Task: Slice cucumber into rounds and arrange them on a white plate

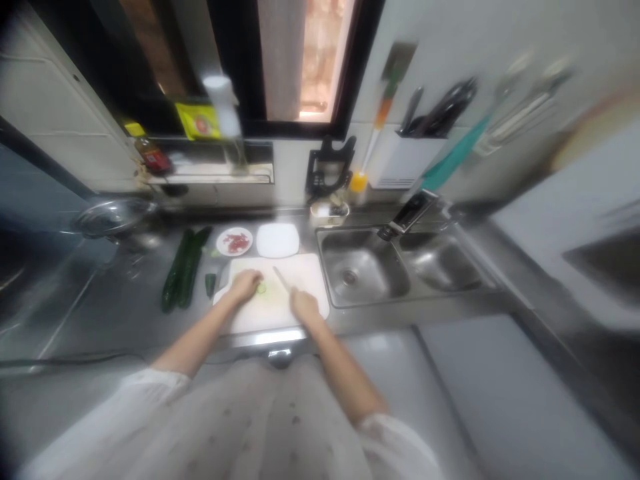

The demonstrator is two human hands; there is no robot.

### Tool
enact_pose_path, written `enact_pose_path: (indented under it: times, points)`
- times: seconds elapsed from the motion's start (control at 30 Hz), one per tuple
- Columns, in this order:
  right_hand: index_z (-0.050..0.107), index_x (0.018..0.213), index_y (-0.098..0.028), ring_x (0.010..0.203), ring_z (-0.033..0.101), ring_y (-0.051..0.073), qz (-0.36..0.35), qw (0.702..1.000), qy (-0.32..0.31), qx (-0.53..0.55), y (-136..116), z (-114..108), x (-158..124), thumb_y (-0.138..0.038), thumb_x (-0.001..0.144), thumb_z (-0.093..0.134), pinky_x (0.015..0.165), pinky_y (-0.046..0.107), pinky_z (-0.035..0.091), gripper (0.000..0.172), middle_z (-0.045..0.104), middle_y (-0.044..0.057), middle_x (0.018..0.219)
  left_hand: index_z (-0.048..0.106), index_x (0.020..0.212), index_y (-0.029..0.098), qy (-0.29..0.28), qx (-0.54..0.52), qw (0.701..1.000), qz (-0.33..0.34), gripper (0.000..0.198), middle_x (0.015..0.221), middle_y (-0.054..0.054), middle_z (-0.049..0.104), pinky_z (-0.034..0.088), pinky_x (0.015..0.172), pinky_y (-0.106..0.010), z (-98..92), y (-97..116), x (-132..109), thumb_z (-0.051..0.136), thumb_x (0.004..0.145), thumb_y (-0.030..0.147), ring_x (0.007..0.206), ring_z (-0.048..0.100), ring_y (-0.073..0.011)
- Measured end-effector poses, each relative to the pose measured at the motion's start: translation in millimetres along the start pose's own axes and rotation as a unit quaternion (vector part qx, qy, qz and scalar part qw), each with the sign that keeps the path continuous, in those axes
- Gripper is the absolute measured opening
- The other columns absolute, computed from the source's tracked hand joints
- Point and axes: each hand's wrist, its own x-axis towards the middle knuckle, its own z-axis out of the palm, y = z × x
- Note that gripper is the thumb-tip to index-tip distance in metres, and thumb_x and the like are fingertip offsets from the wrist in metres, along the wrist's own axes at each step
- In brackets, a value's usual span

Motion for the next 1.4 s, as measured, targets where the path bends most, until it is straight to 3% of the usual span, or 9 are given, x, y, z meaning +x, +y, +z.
enact_pose_path:
  times: [0.17,0.37,0.57,0.77,1.4]
  points:
    - [0.052,0.113,-0.017,0.088,0.063,0.020,0.001,1.000,0.010,-0.005,1,0,1,-0.030,0.098,0.026,0.074,0.029,0.041,0.032,0.067,0.012,0.097,0.066,0.088,0.020,-0.010,0.013,0.997,-0.079,0.013,0.100,-0.009,0.066,0.040,0.087,-0.032,1.6,-5,-4,0.058,0.079,0.023,0.099,0.057,-0.0233]
    - [0.054,0.110,-0.017,0.090,0.062,0.021,-0.016,1.000,-0.007,-0.011,-1,-9,-6,-0.031,0.098,0.026,0.075,0.029,0.039,0.034,0.067,0.012,0.099,0.066,0.086,0.022,-0.007,0.012,0.993,-0.118,0.012,0.096,-0.007,0.068,0.041,0.084,-0.031,3.8,-3,-4,0.059,0.077,0.026,0.097,0.059,-0.0226]
    - [0.055,0.110,-0.018,0.087,0.063,0.020,-0.059,0.998,-0.019,-0.030,-7,-8,-29,-0.034,0.099,0.023,0.074,0.028,0.039,0.038,0.068,0.011,0.095,0.066,0.089,0.021,-0.022,0.018,0.989,-0.148,0.015,0.096,-0.007,0.069,0.042,0.080,-0.028,2.4,-3,0,0.058,0.077,0.026,0.096,0.060,-0.0213]
    - [0.056,0.108,-0.018,0.089,0.063,0.021,-0.072,0.995,-0.041,-0.058,-9,-8,-41,-0.033,0.098,0.023,0.074,0.029,0.040,0.038,0.067,0.012,0.098,0.066,0.091,0.021,-0.032,0.036,0.986,-0.157,0.018,0.095,-0.006,0.069,0.043,0.080,-0.029,3.3,-2,2,0.059,0.076,0.028,0.095,0.061,-0.0215]
    - [0.055,0.110,-0.017,0.091,0.064,0.024,-0.073,0.993,-0.062,-0.070,-13,-5,-40,-0.028,0.097,0.028,0.073,0.032,0.044,0.033,0.067,0.015,0.099,0.066,0.093,0.022,-0.039,0.037,0.986,-0.157,0.019,0.100,-0.007,0.069,0.042,0.083,-0.029,-0.1,0,2,0.060,0.076,0.028,0.099,0.061,-0.0218]
